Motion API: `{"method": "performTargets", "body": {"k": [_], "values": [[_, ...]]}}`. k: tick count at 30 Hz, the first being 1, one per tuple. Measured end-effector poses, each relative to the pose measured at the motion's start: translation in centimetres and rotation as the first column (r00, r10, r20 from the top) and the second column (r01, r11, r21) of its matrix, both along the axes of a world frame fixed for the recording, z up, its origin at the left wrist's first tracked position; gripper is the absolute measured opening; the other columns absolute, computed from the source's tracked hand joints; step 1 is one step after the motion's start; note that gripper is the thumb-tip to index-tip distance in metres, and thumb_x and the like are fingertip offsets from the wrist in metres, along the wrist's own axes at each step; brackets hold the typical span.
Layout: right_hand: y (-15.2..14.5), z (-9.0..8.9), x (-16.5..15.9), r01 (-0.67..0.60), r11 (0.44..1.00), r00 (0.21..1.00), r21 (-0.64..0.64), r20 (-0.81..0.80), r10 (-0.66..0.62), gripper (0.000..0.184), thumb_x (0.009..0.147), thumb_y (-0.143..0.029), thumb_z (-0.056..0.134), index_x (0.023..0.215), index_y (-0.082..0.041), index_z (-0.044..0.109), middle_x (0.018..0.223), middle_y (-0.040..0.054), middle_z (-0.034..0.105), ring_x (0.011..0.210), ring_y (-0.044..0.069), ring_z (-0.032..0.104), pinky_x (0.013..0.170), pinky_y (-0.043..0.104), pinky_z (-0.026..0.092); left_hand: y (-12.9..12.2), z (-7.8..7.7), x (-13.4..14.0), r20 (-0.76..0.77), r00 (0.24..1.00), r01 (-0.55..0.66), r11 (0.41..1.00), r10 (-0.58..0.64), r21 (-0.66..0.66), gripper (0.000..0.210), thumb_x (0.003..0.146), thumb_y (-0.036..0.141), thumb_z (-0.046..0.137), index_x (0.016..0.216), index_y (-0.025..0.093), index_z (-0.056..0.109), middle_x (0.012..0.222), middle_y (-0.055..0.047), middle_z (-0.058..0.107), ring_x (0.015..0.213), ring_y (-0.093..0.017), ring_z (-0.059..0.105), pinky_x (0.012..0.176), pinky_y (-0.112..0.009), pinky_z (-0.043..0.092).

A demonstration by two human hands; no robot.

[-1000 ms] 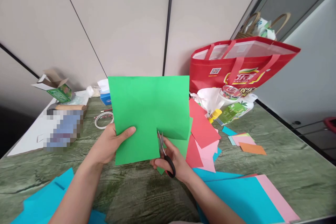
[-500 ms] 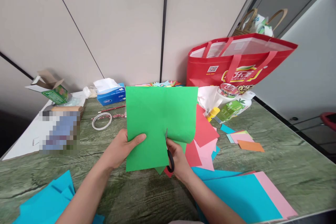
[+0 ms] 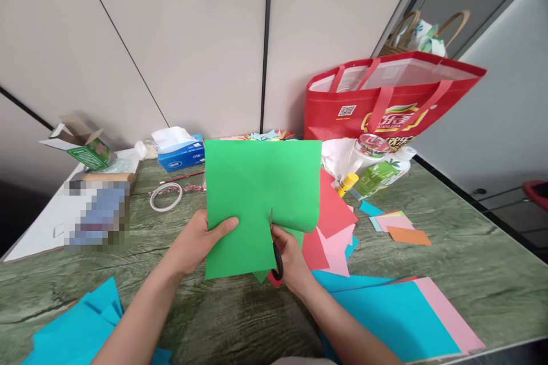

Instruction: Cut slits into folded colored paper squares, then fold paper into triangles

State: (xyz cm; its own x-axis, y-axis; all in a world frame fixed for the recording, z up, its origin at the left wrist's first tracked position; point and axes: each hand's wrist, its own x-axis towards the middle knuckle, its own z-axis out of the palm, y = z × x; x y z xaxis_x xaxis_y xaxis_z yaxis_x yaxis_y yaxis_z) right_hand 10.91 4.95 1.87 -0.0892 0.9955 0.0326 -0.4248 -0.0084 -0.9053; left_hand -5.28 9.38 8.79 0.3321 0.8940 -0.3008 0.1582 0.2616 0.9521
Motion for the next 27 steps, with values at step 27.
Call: {"method": "performTargets", "body": {"k": [27], "values": [[0.05,-0.43,0.05,0.057,0.998,0.998,-0.032,0.033,-0.056,0.033,0.056,-0.038,0.076,0.082,-0.021,0.066,0.082,0.0035,0.072,0.085,0.025,0.064,0.074,0.037,0.051,-0.19,0.13,0.08,-0.013,1.000,-0.008,1.000,0.008,0.020,0.041,0.070,0.040,0.065,0.105,0.018,0.063,0.112,-0.007,0.066,0.098,-0.029,0.062,0.079,-0.039,0.053]]}}
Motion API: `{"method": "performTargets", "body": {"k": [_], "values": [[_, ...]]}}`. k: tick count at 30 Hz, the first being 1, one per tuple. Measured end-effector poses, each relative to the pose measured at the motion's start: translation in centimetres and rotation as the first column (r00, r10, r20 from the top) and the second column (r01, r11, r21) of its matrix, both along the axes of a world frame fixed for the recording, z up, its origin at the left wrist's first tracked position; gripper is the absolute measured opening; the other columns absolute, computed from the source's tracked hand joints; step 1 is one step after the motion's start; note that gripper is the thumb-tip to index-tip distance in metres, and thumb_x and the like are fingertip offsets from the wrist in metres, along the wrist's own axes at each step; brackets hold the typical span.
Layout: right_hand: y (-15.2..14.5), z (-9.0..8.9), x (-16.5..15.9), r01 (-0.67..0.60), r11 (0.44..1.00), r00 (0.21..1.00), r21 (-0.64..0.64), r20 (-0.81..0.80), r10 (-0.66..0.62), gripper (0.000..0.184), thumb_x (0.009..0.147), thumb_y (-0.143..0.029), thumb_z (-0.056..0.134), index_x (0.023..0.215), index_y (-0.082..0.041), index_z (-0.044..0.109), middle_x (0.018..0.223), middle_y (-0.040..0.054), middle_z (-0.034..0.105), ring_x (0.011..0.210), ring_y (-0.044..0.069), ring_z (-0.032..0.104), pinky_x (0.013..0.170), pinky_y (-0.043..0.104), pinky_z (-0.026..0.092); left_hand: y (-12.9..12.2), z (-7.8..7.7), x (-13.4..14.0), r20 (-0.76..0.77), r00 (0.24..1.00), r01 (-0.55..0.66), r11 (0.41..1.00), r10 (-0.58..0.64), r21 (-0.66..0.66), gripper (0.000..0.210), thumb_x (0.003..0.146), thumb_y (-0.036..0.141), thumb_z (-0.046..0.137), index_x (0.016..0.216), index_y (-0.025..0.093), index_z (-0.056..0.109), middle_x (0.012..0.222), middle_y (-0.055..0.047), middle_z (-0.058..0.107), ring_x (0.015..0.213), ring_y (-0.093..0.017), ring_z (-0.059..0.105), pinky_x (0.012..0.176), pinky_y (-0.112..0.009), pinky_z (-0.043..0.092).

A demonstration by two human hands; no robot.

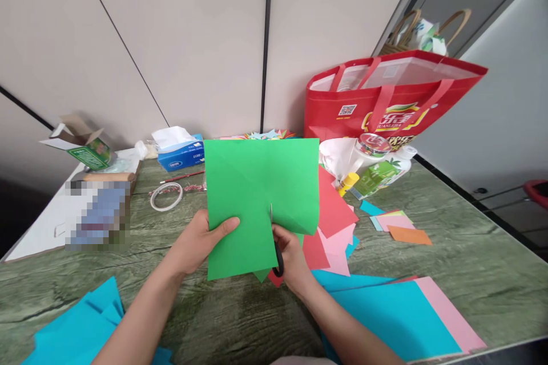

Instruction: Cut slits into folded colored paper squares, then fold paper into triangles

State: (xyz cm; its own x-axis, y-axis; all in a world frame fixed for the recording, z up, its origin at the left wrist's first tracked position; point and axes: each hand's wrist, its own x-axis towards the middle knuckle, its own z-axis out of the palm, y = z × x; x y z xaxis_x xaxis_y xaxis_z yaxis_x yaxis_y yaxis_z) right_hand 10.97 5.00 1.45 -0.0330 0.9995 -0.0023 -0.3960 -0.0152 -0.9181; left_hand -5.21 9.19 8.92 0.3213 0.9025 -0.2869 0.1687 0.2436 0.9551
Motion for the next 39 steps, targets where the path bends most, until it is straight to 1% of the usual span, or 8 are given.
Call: {"method": "performTargets", "body": {"k": [11,17,23,26,29,32,36,39], "values": [[0.0,-0.3,-0.1,0.022,1.000,1.000,0.005,0.007,-0.022,0.024,0.058,-0.035,0.075,0.076,-0.022,0.067,0.077,0.0026,0.071,0.080,0.024,0.065,0.068,0.034,0.052,-0.1,-0.1,0.0,0.016,1.000,0.009,1.000,-0.009,0.000,0.036,0.071,0.040,0.065,0.101,0.019,0.064,0.110,-0.005,0.067,0.097,-0.028,0.062,0.079,-0.038,0.053],[0.0,-0.4,0.0,0.044,0.999,0.999,0.010,0.009,-0.044,0.019,0.058,-0.031,0.075,0.073,-0.021,0.068,0.071,0.0009,0.071,0.072,0.021,0.065,0.062,0.031,0.052,0.0,0.0,0.2,0.014,1.000,0.002,1.000,-0.002,-0.017,0.037,0.070,0.040,0.065,0.101,0.019,0.065,0.108,-0.006,0.068,0.096,-0.028,0.062,0.078,-0.039,0.053],[0.0,-0.5,0.0,0.062,0.998,0.997,0.023,0.037,-0.063,0.015,0.060,-0.029,0.073,0.073,-0.021,0.069,0.068,-0.0001,0.071,0.064,0.019,0.063,0.058,0.028,0.051,0.0,0.0,0.2,0.018,1.000,0.014,1.000,-0.014,0.018,0.036,0.072,0.039,0.064,0.102,0.019,0.064,0.110,-0.006,0.066,0.098,-0.028,0.061,0.081,-0.039,0.052],[0.0,-0.4,-0.1,0.096,0.994,0.994,0.047,0.050,-0.099,0.013,0.059,-0.028,0.073,0.070,-0.021,0.069,0.065,-0.0004,0.070,0.059,0.017,0.062,0.057,0.027,0.050,0.1,0.3,-0.2,0.047,0.997,0.053,0.998,-0.054,0.015,0.035,0.071,0.035,0.066,0.103,0.020,0.063,0.111,-0.006,0.066,0.099,-0.029,0.061,0.080,-0.040,0.053],[-0.1,-0.5,-0.2,0.115,0.991,0.991,0.066,0.068,-0.119,0.013,0.060,-0.028,0.073,0.069,-0.020,0.069,0.065,0.0005,0.070,0.060,0.017,0.062,0.059,0.028,0.050,0.3,0.8,-0.7,0.075,0.992,0.100,0.995,-0.099,-0.011,0.040,0.065,0.029,0.073,0.102,0.020,0.063,0.107,-0.006,0.068,0.097,-0.029,0.062,0.076,-0.040,0.054],[-0.2,-0.8,-0.2,0.118,0.991,0.988,0.065,0.094,-0.124,0.013,0.060,-0.027,0.072,0.069,-0.019,0.069,0.064,0.0000,0.069,0.059,0.017,0.062,0.058,0.027,0.050,0.4,1.0,-1.1,0.127,0.990,0.059,0.998,-0.057,-0.008,0.040,0.063,0.026,0.075,0.101,0.020,0.063,0.103,-0.004,0.070,0.094,-0.028,0.063,0.077,-0.039,0.054],[-0.4,-1.0,-0.4,0.104,0.993,0.988,0.053,0.105,-0.109,0.017,0.058,-0.025,0.074,0.073,-0.020,0.069,0.065,-0.0009,0.070,0.058,0.016,0.061,0.057,0.027,0.049,0.4,0.8,-0.9,0.187,0.982,-0.034,0.999,0.036,-0.018,0.028,0.070,0.030,0.069,0.096,0.019,0.065,0.100,-0.004,0.071,0.094,-0.026,0.064,0.076,-0.036,0.054],[-0.4,-1.1,-0.6,0.092,0.994,0.991,0.055,0.094,-0.097,0.018,0.057,-0.026,0.076,0.073,-0.020,0.069,0.065,-0.0006,0.070,0.059,0.017,0.062,0.057,0.027,0.049,0.3,0.4,-0.7,0.181,0.979,-0.087,0.996,0.089,-0.017,0.027,0.071,0.031,0.068,0.096,0.020,0.065,0.098,-0.004,0.071,0.090,-0.025,0.065,0.074,-0.035,0.055]]}}
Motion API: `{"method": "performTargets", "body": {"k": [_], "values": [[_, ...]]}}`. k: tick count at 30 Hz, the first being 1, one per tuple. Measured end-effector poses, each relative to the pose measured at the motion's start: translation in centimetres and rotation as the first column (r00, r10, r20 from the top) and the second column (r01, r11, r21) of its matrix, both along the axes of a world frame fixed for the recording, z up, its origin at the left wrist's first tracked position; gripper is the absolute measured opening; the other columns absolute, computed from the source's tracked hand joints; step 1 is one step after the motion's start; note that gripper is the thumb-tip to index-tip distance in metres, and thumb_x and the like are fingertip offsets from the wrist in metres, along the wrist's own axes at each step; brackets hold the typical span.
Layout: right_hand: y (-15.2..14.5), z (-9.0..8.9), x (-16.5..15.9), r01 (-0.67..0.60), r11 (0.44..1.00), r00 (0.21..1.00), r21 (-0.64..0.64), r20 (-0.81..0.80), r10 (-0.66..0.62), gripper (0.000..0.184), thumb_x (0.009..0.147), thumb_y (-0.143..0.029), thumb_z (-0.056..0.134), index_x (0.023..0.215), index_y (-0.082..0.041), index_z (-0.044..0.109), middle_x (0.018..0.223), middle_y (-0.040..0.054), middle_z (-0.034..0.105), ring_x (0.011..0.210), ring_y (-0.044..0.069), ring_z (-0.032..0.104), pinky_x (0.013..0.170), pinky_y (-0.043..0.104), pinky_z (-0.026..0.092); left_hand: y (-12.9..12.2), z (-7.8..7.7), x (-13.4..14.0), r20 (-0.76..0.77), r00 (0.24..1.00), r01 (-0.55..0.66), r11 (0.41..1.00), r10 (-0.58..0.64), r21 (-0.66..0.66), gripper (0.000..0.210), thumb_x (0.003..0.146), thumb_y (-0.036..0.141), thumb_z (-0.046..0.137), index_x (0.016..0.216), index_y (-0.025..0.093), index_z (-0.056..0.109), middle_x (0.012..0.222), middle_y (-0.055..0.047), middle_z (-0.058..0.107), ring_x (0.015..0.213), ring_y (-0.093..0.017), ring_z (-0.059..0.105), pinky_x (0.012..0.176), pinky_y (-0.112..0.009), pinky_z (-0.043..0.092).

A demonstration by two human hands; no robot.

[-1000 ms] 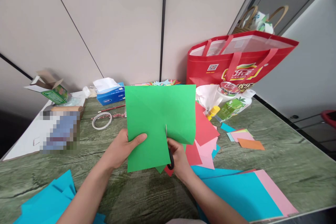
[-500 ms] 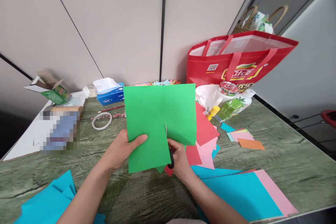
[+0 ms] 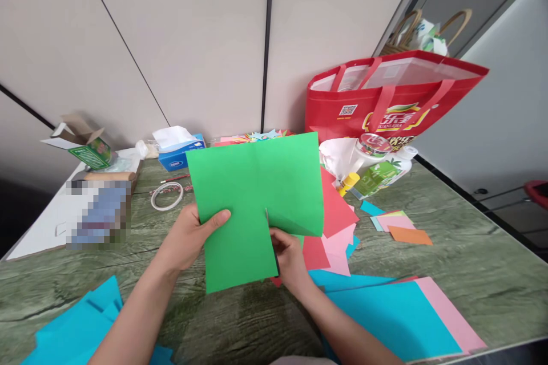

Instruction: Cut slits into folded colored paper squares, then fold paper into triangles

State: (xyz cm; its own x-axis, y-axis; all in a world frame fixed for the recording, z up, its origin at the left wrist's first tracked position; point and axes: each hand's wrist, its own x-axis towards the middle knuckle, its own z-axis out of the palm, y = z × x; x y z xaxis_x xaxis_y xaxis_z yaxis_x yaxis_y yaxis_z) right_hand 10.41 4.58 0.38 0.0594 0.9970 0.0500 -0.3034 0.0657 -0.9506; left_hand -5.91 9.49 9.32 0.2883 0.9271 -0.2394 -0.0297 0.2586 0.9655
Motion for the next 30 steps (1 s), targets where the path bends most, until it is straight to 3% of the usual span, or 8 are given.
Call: {"method": "performTargets", "body": {"k": [6,12,30], "values": [[0.10,0.15,-0.05,-0.073,0.996,0.994,0.041,-0.073,0.076,0.025,0.058,-0.027,0.077,0.081,-0.022,0.069,0.076,0.0011,0.072,0.071,0.020,0.065,0.067,0.030,0.051,0.05,-0.58,-0.23,-0.091,0.996,0.007,1.000,-0.007,0.005,0.028,0.068,0.032,0.070,0.092,0.019,0.067,0.097,-0.005,0.072,0.085,-0.027,0.066,0.070,-0.038,0.056],[0.24,0.39,0.02,-0.082,0.994,0.988,0.069,-0.123,0.090,0.030,0.057,-0.023,0.078,0.085,-0.024,0.069,0.091,0.0022,0.071,0.086,0.022,0.064,0.079,0.032,0.050,0.05,-0.81,-0.20,-0.088,0.996,0.033,0.999,-0.033,0.008,0.031,0.068,0.032,0.069,0.096,0.018,0.066,0.099,-0.006,0.071,0.088,-0.029,0.065,0.074,-0.041,0.055],[0.15,0.83,0.03,-0.081,0.997,0.990,0.006,-0.116,0.081,0.024,0.056,-0.034,0.077,0.075,-0.021,0.069,0.076,0.0024,0.072,0.072,0.022,0.067,0.066,0.033,0.054,0.09,-0.56,-0.08,-0.061,0.997,0.036,0.999,-0.038,-0.032,0.030,0.068,0.032,0.070,0.095,0.018,0.067,0.098,-0.006,0.072,0.088,-0.028,0.066,0.073,-0.040,0.055]]}}
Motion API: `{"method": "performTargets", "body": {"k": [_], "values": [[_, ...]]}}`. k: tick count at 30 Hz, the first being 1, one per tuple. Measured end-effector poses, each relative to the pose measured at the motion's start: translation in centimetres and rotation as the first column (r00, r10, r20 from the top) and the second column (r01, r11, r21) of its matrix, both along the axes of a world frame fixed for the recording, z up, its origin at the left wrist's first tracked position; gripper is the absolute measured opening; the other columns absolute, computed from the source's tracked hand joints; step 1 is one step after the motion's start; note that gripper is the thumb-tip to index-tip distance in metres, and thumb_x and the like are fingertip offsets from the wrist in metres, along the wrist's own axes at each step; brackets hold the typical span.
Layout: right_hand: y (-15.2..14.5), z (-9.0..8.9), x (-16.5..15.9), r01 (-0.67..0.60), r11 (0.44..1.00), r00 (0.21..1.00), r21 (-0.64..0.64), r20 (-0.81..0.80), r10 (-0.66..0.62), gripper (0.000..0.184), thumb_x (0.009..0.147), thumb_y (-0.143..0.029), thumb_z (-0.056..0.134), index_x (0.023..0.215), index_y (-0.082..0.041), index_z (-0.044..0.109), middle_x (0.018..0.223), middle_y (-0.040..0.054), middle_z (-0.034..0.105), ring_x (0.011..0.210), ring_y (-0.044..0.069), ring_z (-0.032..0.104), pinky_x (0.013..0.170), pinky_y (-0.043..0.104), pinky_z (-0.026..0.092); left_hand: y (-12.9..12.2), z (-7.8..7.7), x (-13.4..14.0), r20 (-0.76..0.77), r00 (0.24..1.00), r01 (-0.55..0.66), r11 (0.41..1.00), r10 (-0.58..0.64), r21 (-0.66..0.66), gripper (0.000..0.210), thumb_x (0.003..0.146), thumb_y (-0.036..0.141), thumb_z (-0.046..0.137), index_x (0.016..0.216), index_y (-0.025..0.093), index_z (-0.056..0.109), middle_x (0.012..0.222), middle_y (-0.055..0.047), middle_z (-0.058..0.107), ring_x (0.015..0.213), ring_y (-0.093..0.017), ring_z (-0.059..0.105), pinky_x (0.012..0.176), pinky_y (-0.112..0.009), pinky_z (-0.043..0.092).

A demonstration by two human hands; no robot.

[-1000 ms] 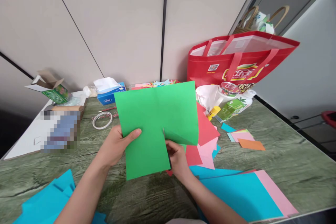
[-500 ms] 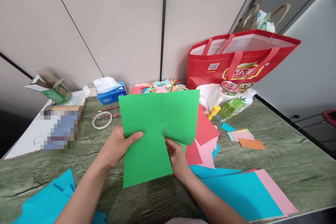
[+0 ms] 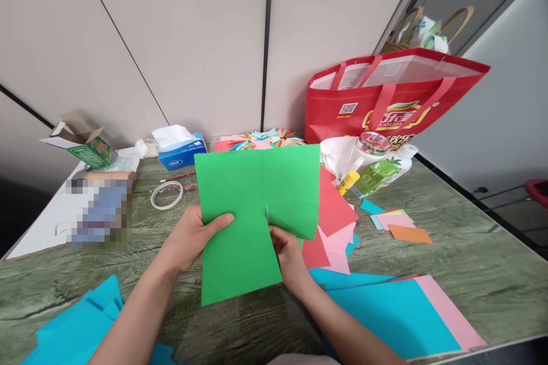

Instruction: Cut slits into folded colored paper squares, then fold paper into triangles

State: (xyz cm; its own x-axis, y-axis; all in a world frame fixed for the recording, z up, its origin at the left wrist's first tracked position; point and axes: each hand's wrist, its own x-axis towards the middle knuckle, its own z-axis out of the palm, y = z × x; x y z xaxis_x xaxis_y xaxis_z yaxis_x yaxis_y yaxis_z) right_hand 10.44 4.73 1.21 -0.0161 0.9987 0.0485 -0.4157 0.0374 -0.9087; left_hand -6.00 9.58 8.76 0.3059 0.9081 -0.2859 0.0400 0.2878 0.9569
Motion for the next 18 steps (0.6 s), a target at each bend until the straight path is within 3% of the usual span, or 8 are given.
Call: {"method": "performTargets", "body": {"k": [12,18], "values": [[-0.12,0.24,-0.05,0.043,0.998,0.997,-0.034,0.065,-0.041,0.023,0.054,-0.037,0.076,0.068,-0.021,0.068,0.065,-0.0009,0.071,0.055,0.017,0.062,0.054,0.027,0.050,-0.09,0.27,0.11,-0.020,1.000,0.008,1.000,-0.008,-0.001,0.032,0.067,0.034,0.070,0.095,0.018,0.067,0.101,-0.007,0.070,0.090,-0.030,0.065,0.074,-0.041,0.055],[0.03,-0.07,0.03,0.030,0.999,0.998,-0.021,0.048,-0.029,0.024,0.055,-0.036,0.077,0.071,-0.020,0.068,0.070,0.0012,0.072,0.064,0.020,0.065,0.058,0.029,0.052,-0.20,0.35,0.21,-0.032,0.999,0.016,1.000,-0.017,-0.010,0.031,0.067,0.034,0.070,0.093,0.018,0.067,0.100,-0.007,0.071,0.088,-0.029,0.065,0.072,-0.039,0.055]]}}
